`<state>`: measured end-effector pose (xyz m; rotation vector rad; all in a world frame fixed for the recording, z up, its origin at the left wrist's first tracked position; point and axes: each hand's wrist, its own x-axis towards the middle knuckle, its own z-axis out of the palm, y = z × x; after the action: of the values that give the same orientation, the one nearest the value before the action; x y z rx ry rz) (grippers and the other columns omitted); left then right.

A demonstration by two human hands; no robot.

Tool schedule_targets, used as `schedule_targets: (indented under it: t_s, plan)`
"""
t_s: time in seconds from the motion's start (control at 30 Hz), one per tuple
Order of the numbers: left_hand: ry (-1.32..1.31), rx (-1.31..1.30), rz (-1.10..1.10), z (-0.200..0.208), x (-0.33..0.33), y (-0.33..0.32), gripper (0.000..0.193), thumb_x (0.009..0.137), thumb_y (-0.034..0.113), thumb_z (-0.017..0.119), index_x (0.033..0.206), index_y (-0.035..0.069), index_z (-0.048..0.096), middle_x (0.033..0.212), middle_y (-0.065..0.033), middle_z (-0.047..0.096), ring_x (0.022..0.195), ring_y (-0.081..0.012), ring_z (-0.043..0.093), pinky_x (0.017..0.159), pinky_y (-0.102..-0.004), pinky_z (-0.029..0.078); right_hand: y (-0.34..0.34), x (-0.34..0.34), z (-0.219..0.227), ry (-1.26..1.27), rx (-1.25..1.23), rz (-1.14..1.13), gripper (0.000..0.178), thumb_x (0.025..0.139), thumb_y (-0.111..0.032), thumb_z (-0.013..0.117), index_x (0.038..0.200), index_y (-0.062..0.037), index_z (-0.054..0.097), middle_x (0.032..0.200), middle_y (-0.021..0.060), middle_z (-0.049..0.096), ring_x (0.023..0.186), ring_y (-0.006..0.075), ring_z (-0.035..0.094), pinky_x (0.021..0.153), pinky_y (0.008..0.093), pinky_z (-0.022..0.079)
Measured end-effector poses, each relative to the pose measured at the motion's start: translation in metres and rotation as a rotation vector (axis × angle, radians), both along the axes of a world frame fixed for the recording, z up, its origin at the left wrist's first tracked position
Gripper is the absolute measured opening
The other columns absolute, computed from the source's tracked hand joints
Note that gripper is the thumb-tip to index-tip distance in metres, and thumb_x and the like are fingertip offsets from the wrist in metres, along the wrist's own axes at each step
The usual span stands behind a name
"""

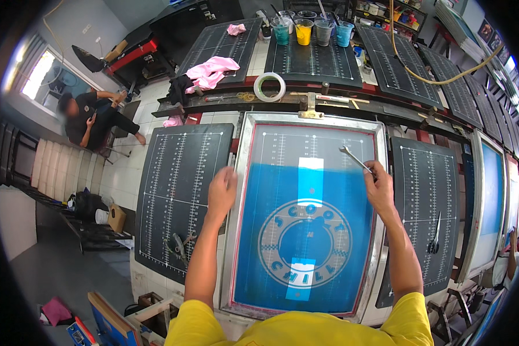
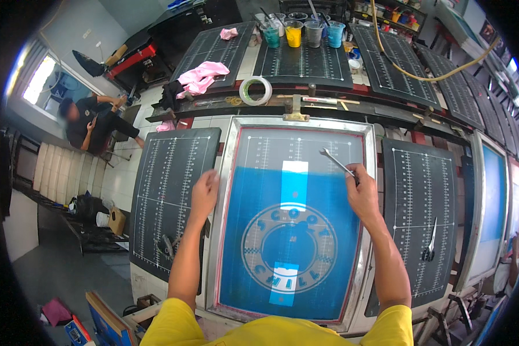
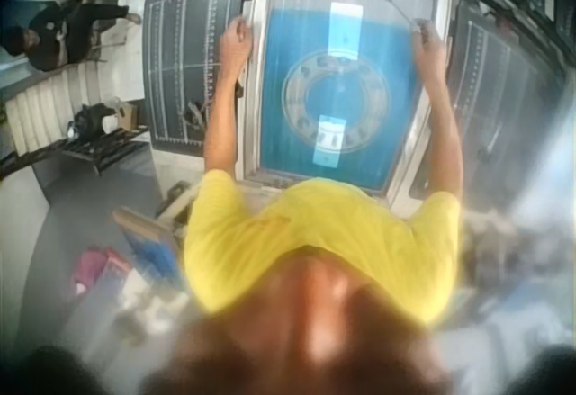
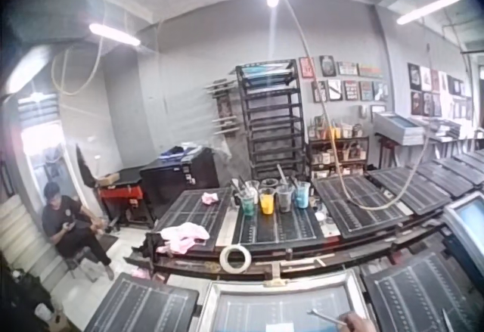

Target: The person prepares a screen for printing by aligning the screen frame on the table, applying tape along the top edge, and using a tool to tighten the mounting hardware.

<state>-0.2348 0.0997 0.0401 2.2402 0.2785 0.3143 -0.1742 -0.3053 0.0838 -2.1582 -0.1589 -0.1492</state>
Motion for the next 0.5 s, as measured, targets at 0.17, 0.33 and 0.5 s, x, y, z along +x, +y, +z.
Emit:
schedule_targets:
  t_s: [0.17,0.33,0.5]
  plan:
    - [-0.079,0.052,-0.035,-0.039,0.127,0.010,0.038,0.098,0.023,0.047,0.127,-0.002,0.053,0.120,-0.0214,0.061,0.112,-0.0290,0.059,0.094,-0.0368,0.045,0.025,0.026,0.001,-0.066,-0.058,0.098,0.014,0.089,-0.007,0.056,0.101,-0.0010,0.057,0.071,0.0164,0.057,0.059,0.0287,0.054,0.057,0.0384,0.042]
    - [-0.082,-0.019,0.002,-0.070,0.208,0.032,0.038,0.099,0.024,0.041,0.121,-0.002,0.056,0.113,-0.0172,0.064,0.108,-0.0260,0.059,0.095,-0.0345,0.042,0.048,0.061,0.000,-0.119,-0.148,0.197,0.014,0.088,-0.009,0.057,0.100,-0.0032,0.058,0.078,0.0172,0.061,0.069,0.0356,0.059,0.064,0.0442,0.045]
    - [0.107,-0.285,-0.041,-0.066,0.229,0.025,0.040,0.099,0.029,0.040,0.113,-0.003,0.059,0.107,-0.0195,0.065,0.102,-0.0330,0.060,0.089,-0.0373,0.043,0.081,0.109,-0.002,-0.231,-0.297,0.294,0.011,0.088,-0.011,0.057,0.097,-0.0045,0.058,0.082,0.0168,0.062,0.078,0.0356,0.061,0.066,0.0465,0.048]
